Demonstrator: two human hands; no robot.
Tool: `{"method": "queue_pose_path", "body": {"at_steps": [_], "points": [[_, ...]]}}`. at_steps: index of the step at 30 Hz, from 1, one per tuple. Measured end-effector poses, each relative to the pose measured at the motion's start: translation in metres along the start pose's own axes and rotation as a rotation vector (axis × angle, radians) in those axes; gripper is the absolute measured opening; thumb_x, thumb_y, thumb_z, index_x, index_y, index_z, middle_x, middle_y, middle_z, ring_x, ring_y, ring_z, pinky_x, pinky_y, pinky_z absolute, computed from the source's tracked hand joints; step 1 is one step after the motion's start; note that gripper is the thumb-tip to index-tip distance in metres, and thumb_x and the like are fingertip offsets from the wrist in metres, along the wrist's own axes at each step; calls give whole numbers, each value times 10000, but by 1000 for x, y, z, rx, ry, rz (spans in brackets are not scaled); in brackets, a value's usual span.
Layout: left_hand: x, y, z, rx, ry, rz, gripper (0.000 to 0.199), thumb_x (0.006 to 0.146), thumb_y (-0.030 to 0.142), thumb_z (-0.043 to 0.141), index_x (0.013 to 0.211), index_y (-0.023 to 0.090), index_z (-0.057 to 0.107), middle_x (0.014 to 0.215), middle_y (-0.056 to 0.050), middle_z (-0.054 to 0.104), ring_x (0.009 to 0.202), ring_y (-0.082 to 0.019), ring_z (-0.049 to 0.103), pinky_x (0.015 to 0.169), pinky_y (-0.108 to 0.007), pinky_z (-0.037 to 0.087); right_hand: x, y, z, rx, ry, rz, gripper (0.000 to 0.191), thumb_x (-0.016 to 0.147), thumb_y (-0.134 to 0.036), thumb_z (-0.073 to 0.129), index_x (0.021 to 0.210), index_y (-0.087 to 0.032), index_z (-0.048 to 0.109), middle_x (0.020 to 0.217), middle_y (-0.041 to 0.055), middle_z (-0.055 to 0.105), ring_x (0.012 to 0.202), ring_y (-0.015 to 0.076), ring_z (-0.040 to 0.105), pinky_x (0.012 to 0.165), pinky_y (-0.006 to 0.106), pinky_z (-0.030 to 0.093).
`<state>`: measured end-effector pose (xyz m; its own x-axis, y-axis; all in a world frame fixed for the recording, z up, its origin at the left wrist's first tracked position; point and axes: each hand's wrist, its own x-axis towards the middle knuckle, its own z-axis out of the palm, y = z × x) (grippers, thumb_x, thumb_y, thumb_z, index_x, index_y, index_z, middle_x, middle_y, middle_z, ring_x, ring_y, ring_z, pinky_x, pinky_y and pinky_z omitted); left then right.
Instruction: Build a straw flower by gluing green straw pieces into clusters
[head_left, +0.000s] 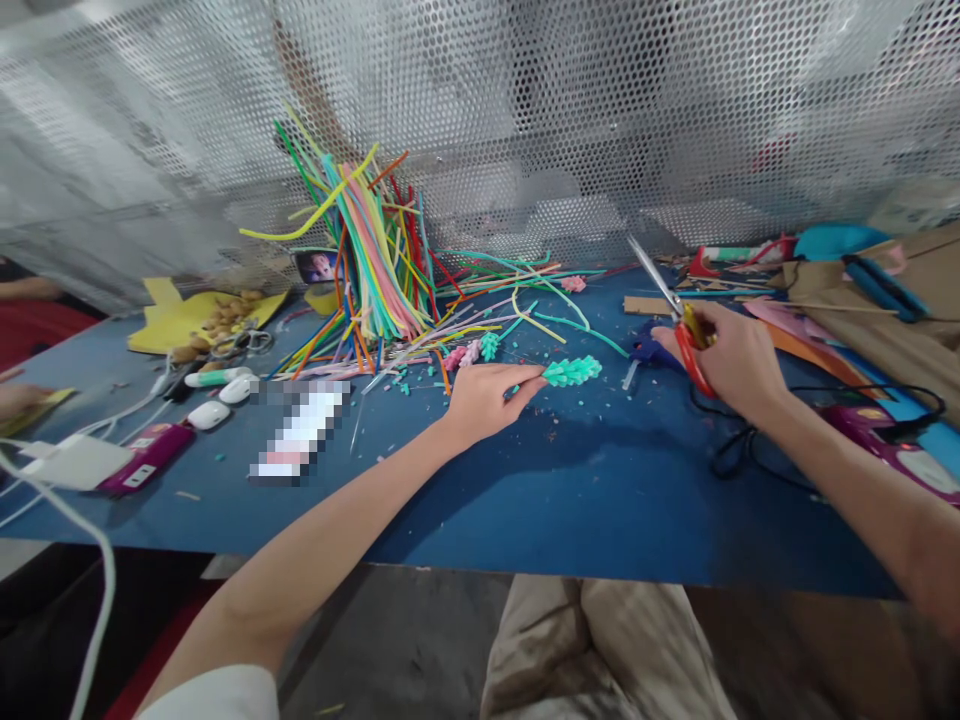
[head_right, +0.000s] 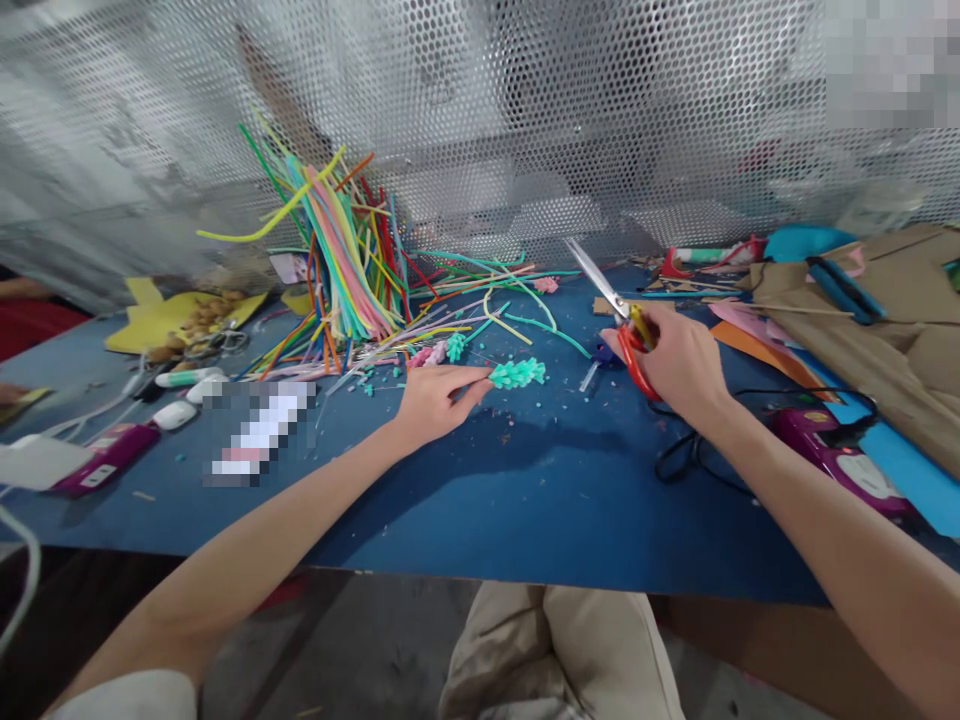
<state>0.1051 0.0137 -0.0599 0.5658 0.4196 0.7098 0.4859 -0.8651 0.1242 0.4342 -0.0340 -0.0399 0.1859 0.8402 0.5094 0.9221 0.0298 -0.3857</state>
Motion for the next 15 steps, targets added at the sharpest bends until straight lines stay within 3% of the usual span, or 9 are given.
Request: {"method": "queue_pose_path", "body": {"at_steps": [3,5,9,15], "points": [[0,-1,2,36,-109,-62,248,975,404,594,995,251,789,907,7,800,745,-138,753,639,-236,517,7,11,-2,-169,-37,81,414,869,-566,612,1034,-188,579,1042,149,686,886,262,603,684,342,380],[-1,-1,3,48,-162,-89,265,981,420,581,988,261,794,900,13,800,713,-127,740,613,-230,489,10,20,-1,-303,-66,103,453,903,-535,562,1111,-133,578,1111,225,662,967,310,612,702,371,382],[-1,1,4,46,-215,-106,278,985,430,570,996,270,796,906,16,800,705,-123,732,606,-227,464,14,39,0,-493,-138,155,628,956,-543,474,1205,26,571,1131,354,614,1003,373,625,700,417,367],[-2,1,5,47,-263,-110,274,984,436,566,1000,285,793,910,24,799,779,-137,748,618,-230,461,24,67,-4,-574,-214,164,658,930,-531,547,1166,79,623,1093,381,627,1067,375,628,786,413,395]]}}
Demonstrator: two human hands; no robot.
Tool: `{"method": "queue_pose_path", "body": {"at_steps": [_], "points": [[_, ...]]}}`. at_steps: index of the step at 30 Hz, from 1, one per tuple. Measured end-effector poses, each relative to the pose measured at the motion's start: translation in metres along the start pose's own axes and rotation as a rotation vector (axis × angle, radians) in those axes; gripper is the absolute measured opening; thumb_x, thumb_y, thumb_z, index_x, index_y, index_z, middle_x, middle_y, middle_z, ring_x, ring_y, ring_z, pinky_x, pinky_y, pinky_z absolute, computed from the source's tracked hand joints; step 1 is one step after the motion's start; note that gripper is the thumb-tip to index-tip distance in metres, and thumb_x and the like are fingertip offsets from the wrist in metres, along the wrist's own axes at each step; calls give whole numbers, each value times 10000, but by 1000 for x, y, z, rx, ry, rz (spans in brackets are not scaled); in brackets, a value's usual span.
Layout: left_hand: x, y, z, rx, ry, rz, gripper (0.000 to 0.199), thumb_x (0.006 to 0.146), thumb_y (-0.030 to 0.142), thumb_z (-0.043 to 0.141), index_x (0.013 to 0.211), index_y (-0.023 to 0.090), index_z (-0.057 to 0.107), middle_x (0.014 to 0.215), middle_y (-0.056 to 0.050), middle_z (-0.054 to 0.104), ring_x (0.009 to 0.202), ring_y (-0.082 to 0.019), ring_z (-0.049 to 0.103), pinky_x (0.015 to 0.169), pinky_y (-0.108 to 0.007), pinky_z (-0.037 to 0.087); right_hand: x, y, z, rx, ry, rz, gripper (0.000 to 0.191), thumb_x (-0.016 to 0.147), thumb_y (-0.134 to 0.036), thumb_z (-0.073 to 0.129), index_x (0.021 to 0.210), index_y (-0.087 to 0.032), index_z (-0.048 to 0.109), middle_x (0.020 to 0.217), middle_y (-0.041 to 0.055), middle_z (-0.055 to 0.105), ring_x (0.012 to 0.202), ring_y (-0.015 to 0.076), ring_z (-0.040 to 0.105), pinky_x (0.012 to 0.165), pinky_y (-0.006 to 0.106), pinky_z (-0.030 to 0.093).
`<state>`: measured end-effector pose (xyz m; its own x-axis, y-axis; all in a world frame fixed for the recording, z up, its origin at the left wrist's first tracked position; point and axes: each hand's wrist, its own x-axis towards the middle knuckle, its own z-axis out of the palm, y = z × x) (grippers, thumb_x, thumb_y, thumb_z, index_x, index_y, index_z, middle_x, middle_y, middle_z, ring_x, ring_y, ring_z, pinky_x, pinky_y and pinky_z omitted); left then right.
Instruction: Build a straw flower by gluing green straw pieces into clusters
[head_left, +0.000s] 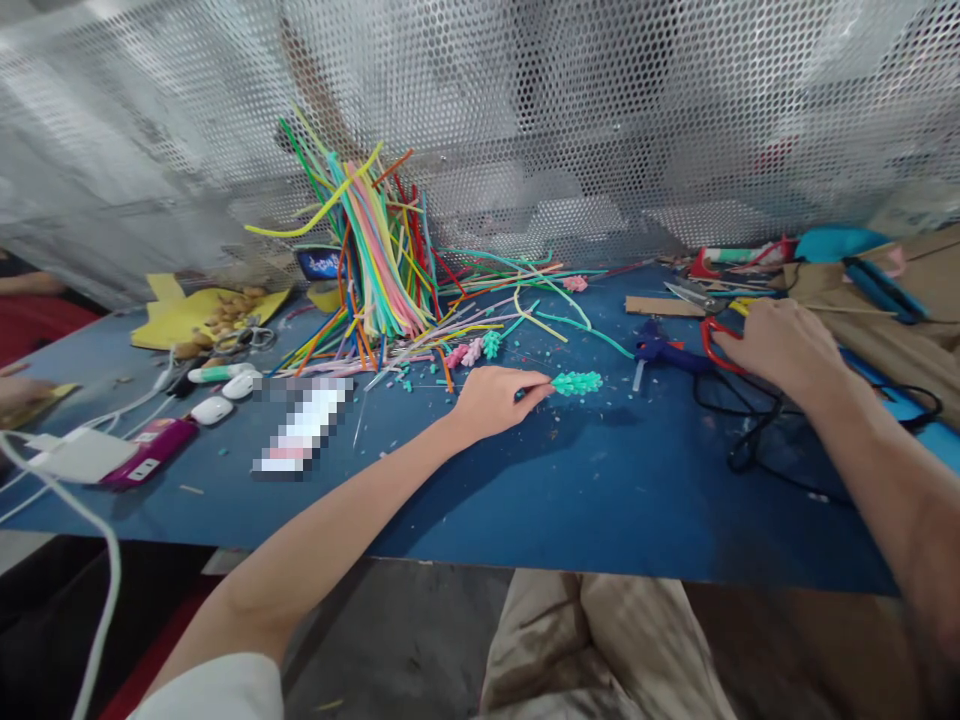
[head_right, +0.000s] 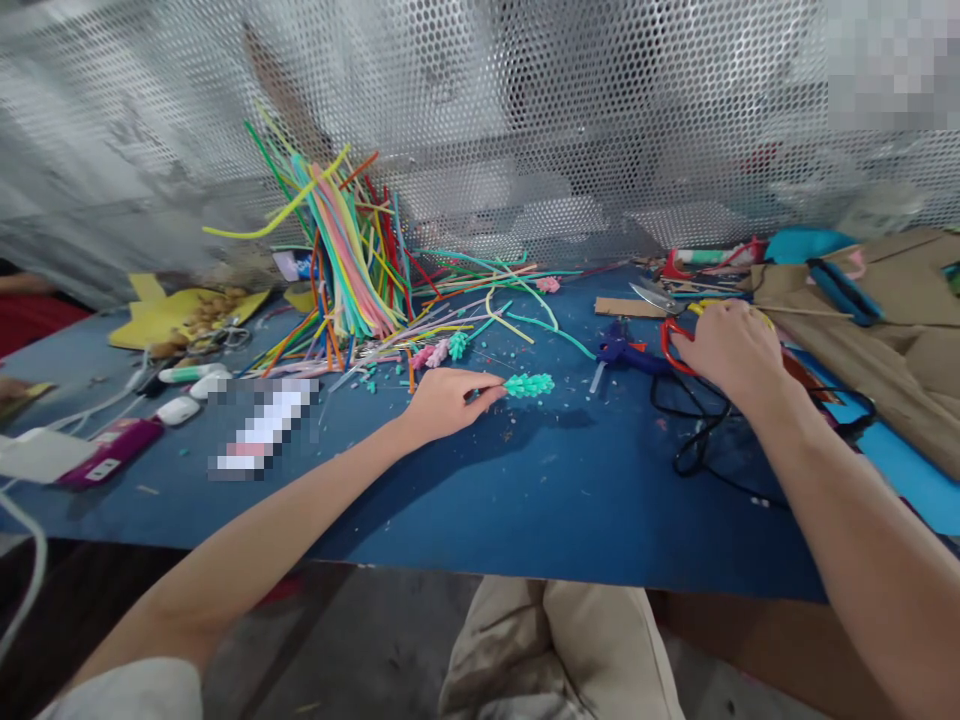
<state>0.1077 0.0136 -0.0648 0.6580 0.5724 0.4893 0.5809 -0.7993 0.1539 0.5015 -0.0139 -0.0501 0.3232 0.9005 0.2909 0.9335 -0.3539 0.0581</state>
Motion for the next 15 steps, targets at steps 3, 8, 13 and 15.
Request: {"method": "queue_pose_path", "body": {"at_steps": [3,8,13,15], "points": [[0,0,-1,-4,-16,-2,288,990,444,553,1018,282,789,936,21,799,795,-141,750,630,-235,466,3,8,1,-49,-2,38,621,926,-482,587,1211,70,608,1207,390,589,1167,414,585,827,420,404],[1,0,-1,-6,-27,-7,288,991,441,552,1022,279,788,929,13,800,795,-142,751,633,-233,470,3,13,-5,25,-5,34,643,947,-492,578,1234,83,589,1183,388,615,1160,405,599,829,431,406],[1,0,0,-15,20,-2,277,982,435,570,1000,272,793,908,9,800,756,-140,746,612,-225,467,-7,-9,-25,342,169,-241,462,895,-426,661,1282,-176,626,1286,171,671,1117,313,635,908,405,444],[1,0,0,-13,42,-2,284,982,437,571,995,262,794,899,6,800,707,-133,734,599,-225,460,-19,-27,-32,550,218,-424,307,927,-349,627,1186,-191,672,1172,107,722,1005,225,674,910,337,472]]}}
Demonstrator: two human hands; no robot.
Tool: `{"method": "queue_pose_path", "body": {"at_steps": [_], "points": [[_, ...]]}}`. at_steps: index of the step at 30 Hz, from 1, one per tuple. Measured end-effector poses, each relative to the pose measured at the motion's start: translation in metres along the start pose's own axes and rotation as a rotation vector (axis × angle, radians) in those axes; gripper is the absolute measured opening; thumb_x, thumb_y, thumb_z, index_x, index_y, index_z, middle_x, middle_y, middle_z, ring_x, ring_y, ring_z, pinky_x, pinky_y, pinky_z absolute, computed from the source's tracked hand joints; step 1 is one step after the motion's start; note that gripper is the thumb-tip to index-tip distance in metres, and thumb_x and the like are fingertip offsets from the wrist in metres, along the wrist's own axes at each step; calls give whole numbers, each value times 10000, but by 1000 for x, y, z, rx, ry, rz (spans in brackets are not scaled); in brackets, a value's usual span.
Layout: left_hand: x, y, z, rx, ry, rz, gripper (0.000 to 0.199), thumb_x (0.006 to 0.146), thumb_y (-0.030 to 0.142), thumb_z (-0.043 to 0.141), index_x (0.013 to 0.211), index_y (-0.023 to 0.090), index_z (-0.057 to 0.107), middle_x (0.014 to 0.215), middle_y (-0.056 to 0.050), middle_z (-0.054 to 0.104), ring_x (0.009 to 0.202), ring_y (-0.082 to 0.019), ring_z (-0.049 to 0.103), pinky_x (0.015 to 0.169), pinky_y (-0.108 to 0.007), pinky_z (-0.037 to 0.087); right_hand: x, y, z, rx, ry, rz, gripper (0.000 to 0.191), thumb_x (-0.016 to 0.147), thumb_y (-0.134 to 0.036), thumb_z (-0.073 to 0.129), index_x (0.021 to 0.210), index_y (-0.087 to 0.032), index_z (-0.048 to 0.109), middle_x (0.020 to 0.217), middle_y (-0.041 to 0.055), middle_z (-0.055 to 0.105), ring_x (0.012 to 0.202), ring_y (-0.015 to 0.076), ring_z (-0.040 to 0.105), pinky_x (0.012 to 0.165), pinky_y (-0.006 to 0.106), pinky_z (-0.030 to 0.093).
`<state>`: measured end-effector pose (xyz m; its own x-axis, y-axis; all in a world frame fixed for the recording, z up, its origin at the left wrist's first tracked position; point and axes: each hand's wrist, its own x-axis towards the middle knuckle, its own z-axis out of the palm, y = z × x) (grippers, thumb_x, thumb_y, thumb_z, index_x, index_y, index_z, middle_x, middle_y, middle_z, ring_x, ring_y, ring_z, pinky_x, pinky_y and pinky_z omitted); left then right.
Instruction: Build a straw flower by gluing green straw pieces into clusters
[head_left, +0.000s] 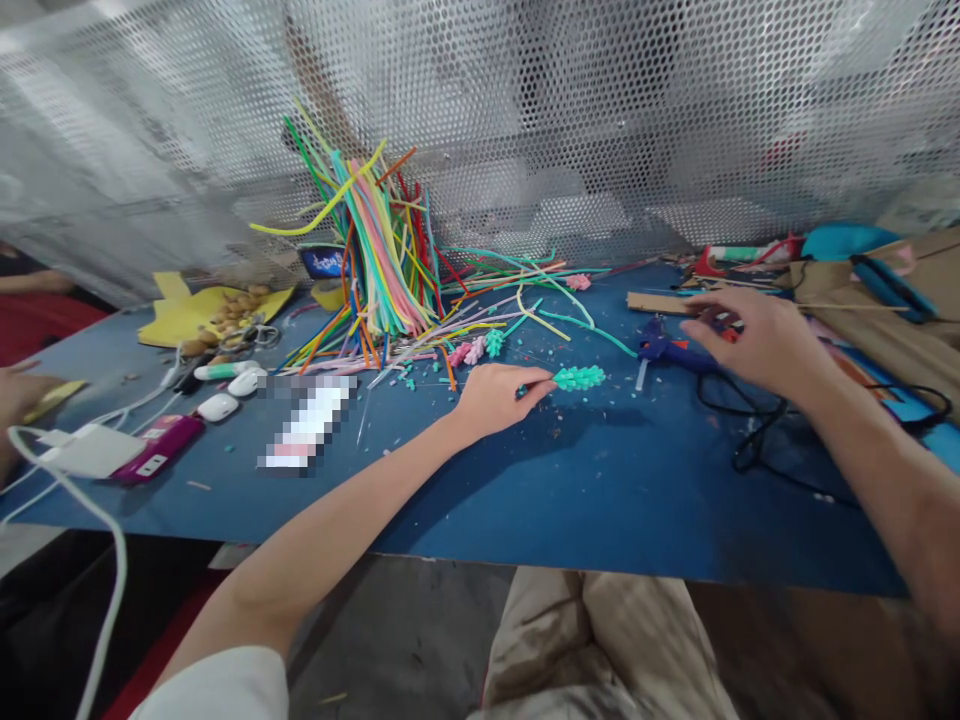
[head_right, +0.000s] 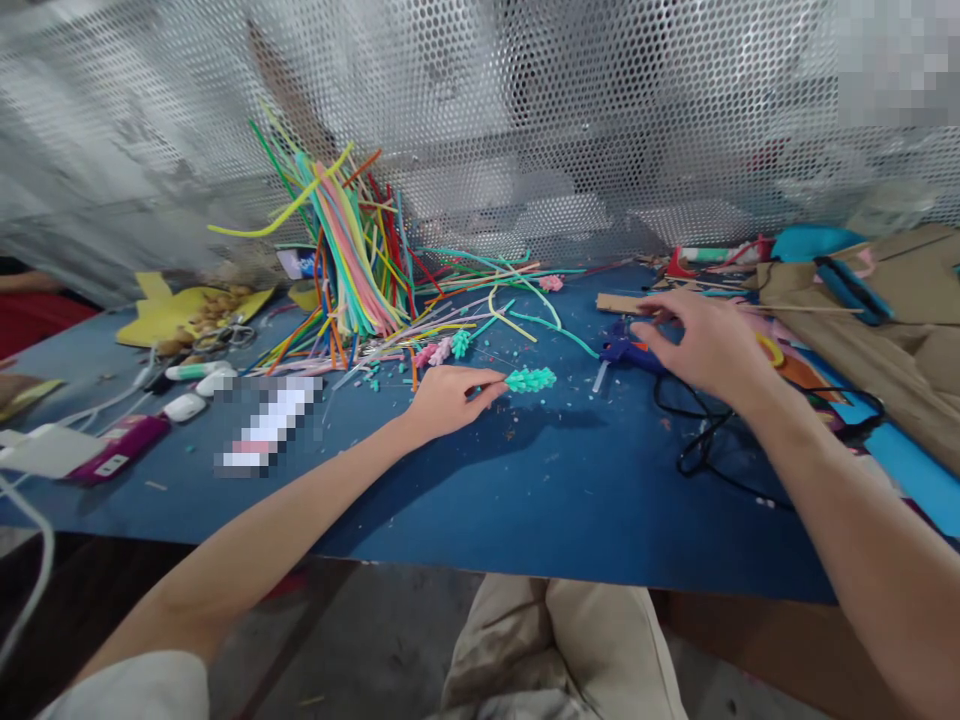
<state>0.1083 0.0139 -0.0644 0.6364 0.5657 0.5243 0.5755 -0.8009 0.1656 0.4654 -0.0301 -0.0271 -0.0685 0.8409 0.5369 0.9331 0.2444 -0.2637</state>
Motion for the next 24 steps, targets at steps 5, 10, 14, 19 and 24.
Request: {"method": "queue_pose_path", "body": {"at_steps": [5,10,14,19,24], "points": [[0,-1,1,1,43,7,271,974,432,586,989,258,793,883,15,798,654,-125,717,606,-233,471,-15,-49,16,291,-39,-274,231,950,-315,592,1127,-214,701,1034,63,732,812,166,668,810,311,535],[0,0,0,-12,37,15,305,987,440,559,998,246,793,867,-4,796,663,-128,720,617,-231,493,-22,-64,23,371,-45,-347,236,954,-309,601,1167,-280,698,1094,47,716,808,162,676,773,327,575],[1,3,-1,-19,36,29,314,993,437,549,1007,239,792,877,-14,797,671,-129,722,616,-227,498,-24,-67,26,403,-29,-337,210,956,-328,607,1134,-291,712,1062,40,727,785,162,680,722,324,582],[-1,4,1,-20,50,48,275,983,421,574,1017,250,786,877,8,797,703,-135,735,625,-234,499,-25,-71,33,415,-35,-363,179,955,-341,621,1092,-278,717,1044,50,739,838,176,696,738,328,587],[-1,5,1,-29,54,43,264,981,417,582,1017,252,785,879,7,797,712,-139,737,631,-233,491,-24,-74,37,422,11,-377,108,958,-300,612,997,-256,702,983,43,729,856,172,687,732,319,578]]}}
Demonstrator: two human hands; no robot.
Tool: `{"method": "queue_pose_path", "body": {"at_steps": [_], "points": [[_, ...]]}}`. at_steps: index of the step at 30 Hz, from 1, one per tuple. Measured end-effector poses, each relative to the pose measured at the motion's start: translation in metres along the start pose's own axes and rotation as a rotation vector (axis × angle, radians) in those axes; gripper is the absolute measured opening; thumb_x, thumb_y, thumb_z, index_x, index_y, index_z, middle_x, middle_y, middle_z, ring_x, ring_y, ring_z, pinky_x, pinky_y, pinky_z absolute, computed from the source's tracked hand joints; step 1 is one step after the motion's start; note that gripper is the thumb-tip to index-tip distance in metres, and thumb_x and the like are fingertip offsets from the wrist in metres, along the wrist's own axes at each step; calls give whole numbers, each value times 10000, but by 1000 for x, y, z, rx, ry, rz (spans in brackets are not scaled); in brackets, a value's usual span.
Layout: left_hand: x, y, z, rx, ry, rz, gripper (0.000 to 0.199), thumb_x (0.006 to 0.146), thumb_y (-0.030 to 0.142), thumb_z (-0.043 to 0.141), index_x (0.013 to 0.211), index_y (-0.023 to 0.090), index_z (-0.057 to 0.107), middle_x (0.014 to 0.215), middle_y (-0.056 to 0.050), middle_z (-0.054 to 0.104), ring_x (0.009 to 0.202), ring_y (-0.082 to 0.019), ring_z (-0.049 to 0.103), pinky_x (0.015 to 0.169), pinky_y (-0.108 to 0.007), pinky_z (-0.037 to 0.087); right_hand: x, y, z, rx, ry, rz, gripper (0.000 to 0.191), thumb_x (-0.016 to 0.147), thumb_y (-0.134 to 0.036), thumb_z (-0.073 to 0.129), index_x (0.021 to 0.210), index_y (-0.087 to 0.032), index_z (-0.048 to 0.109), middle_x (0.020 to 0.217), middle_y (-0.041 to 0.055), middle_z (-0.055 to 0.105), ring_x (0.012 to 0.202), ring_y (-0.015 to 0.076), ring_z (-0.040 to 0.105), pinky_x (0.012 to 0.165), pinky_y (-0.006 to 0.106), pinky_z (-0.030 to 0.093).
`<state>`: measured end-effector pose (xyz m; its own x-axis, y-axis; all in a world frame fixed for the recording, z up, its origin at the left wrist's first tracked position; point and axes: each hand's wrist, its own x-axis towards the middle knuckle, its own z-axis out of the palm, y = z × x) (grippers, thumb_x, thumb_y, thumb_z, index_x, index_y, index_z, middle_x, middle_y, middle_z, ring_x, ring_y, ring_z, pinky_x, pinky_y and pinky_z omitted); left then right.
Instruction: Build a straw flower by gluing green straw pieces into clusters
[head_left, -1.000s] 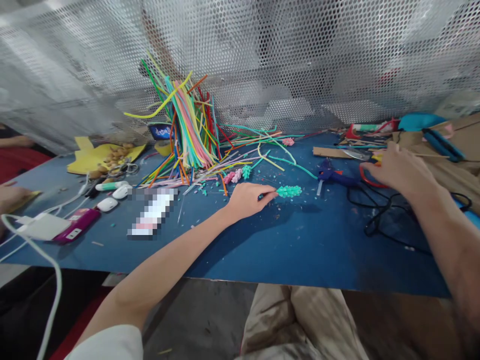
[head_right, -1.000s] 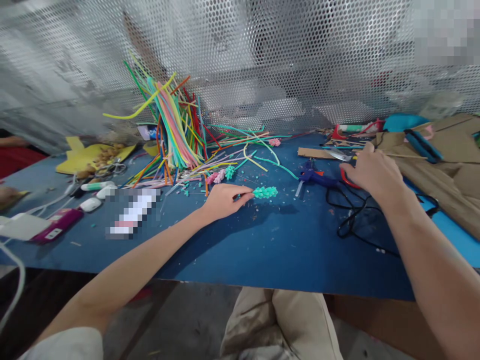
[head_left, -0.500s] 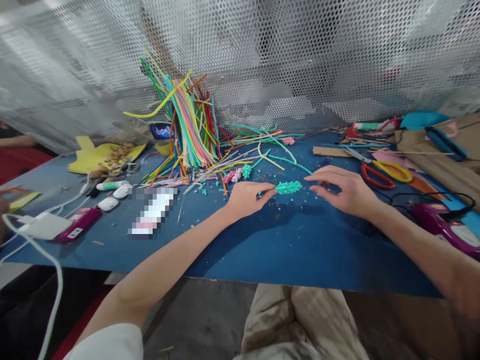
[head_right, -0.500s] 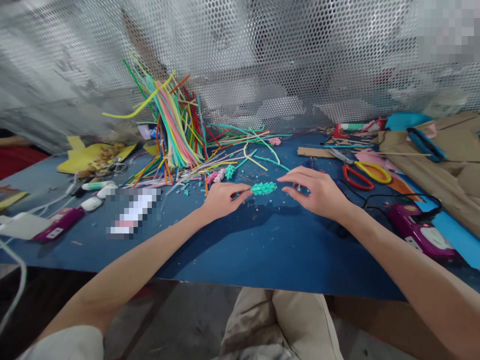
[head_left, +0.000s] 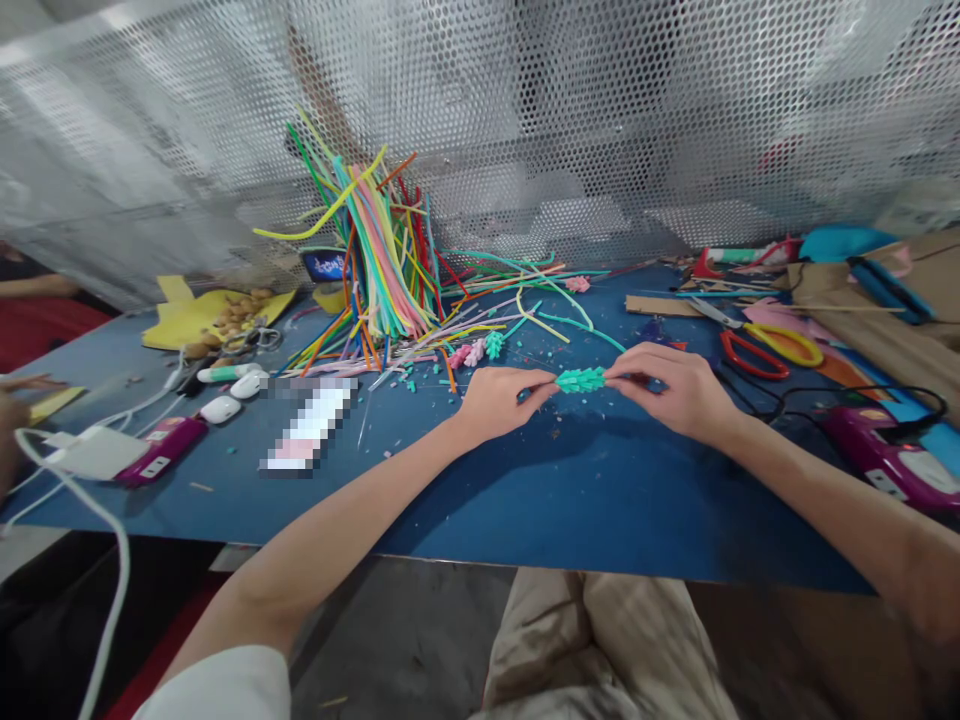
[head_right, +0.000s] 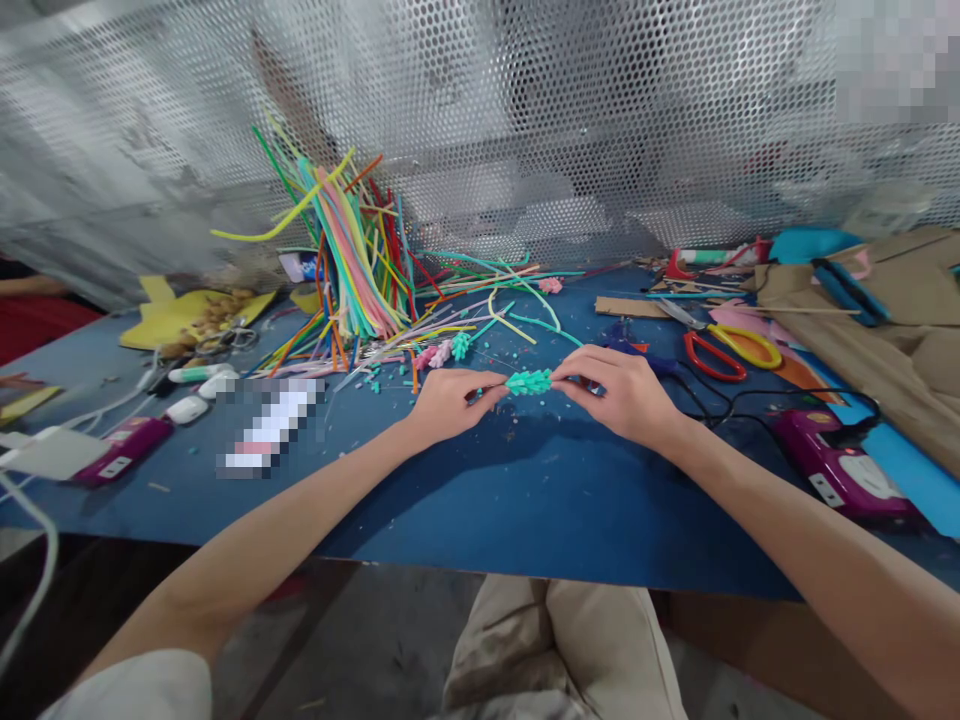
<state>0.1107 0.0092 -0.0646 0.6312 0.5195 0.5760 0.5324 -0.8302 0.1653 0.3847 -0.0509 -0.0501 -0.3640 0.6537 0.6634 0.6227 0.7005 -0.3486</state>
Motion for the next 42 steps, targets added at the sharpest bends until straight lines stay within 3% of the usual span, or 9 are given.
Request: {"method": "queue_pose_path", "body": {"at_steps": [6,12,25,34,38,42], "points": [[0,0,0,-17,13,-1,246,975,409,595,1021,255,782,867,14,797,689,-125,730,633,-235,492,-1,4,0,-20,18,20,134,931,-319,648,1044,-250,666,1003,42,699,705,141,613,701,331,569],[0,-1,1,-15,35,11,235,967,412,607,1011,262,783,872,23,797,688,-126,727,633,-239,492,-2,9,0,4,-45,45,111,949,-314,623,998,-237,687,964,31,712,713,135,622,691,299,542],[1,2,-2,-45,-116,-29,297,1005,406,529,1030,249,780,921,0,795,747,-125,726,633,-230,473,-1,18,-6,-3,-97,84,95,956,-282,582,913,-239,654,866,23,683,689,148,591,667,313,504],[5,-1,0,-152,-257,15,317,1012,386,514,1000,188,761,905,-48,754,816,-150,693,756,-263,508,-4,34,-15,-59,149,250,138,920,-368,641,919,-234,607,861,39,677,694,175,622,658,342,532],[5,2,-5,-57,-328,61,324,966,488,567,989,231,763,909,-38,751,876,-182,690,815,-308,494,-4,35,-18,-69,116,235,160,902,-389,671,894,-234,633,844,29,691,659,164,622,651,339,534],[9,-18,-14,46,-234,-100,343,1003,447,501,933,243,768,906,-14,769,830,-174,694,789,-318,479,-2,34,-19,-68,61,140,136,948,-356,614,927,-238,679,935,50,710,741,178,644,684,342,537]]}}
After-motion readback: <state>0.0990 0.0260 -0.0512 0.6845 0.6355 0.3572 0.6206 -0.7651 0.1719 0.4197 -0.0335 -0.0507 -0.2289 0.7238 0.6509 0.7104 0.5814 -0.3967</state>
